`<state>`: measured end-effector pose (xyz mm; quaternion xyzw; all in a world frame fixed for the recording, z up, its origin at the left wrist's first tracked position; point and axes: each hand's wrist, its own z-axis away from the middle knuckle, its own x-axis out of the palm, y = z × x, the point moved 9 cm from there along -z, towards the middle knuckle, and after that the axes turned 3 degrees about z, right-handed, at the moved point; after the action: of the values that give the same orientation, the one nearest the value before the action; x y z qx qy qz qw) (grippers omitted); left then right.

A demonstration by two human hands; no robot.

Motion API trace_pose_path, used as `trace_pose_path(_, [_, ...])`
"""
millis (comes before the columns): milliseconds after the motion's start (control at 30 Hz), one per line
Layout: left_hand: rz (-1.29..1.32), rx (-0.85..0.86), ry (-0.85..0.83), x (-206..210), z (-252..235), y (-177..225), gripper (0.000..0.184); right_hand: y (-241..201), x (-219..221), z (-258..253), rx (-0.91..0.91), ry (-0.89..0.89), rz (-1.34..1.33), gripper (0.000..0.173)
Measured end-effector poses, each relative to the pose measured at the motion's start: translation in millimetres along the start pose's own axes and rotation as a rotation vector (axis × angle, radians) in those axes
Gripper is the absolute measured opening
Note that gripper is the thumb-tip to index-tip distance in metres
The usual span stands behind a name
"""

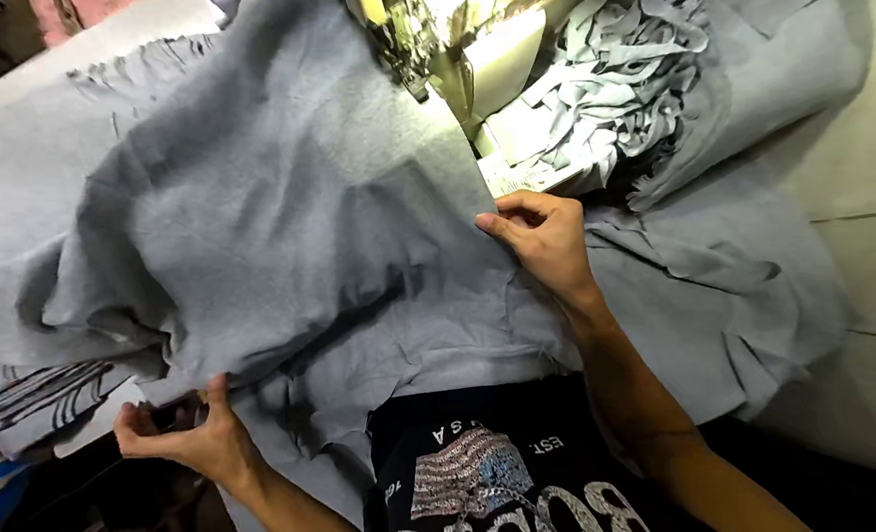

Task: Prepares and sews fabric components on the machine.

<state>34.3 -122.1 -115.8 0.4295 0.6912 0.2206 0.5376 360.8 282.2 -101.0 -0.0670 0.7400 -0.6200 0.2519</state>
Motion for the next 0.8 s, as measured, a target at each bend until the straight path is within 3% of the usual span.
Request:
trace_pose_path(67, [-0.046,-0.041,0.024,2.8,3.1,3.8,0.108,-4.9,-2.8,1.5,-0.004,0.005,0.029,0.011])
trace_pose_path(133, [-0.107,-0.068,0.010,12.1,4.8,10.4,0.101,-8.5,-3.4,0.6,-0.026,0.008,0.019,0.015])
trace_pose_path(267, [-0.291,0.007,-0.059,16.5,2.8,23.6,0.047,-2.1,3.0,4.6,-0.007,-0.021,-0.010,0.024])
trace_pose_path(333, [-0.191,0.060,-0.156,4.0,-5.4,21.8,0.046,2.4,4.3,9.2,0.009,-0.027,-0.009,0.025])
trace_pose_path(433, [0.138,-0.010,-0.256,-21.5,-24.6,19.1,0.050,12.4,4.0,14.9,0.000,-0.033,0.014,0.014])
trace_pose_path(500, [0.323,-0.119,-0.289,-35.4,-39.7,6.5,0.038,20.4,3.1,19.5,0.020,-0.023,-0.011,0.014])
trace_pose_path(633, [0.541,-0.431,-0.481,-46.1,-51.5,-31.3,0.038,22.0,0.2,26.0,0.040,-0.007,-0.057,0.011])
trace_pose_path(733, [0.523,-0.379,-0.718,-23.0,-50.4,-15.5,0.020,21.8,-0.9,26.9,0.035,-0.011,-0.081,0.011])
trace_pose_path(800, [0.489,-0.270,-0.699,-14.5,-54.2,-10.2,0.022,21.9,-2.6,31.0,0.040,-0.015,-0.102,0.009])
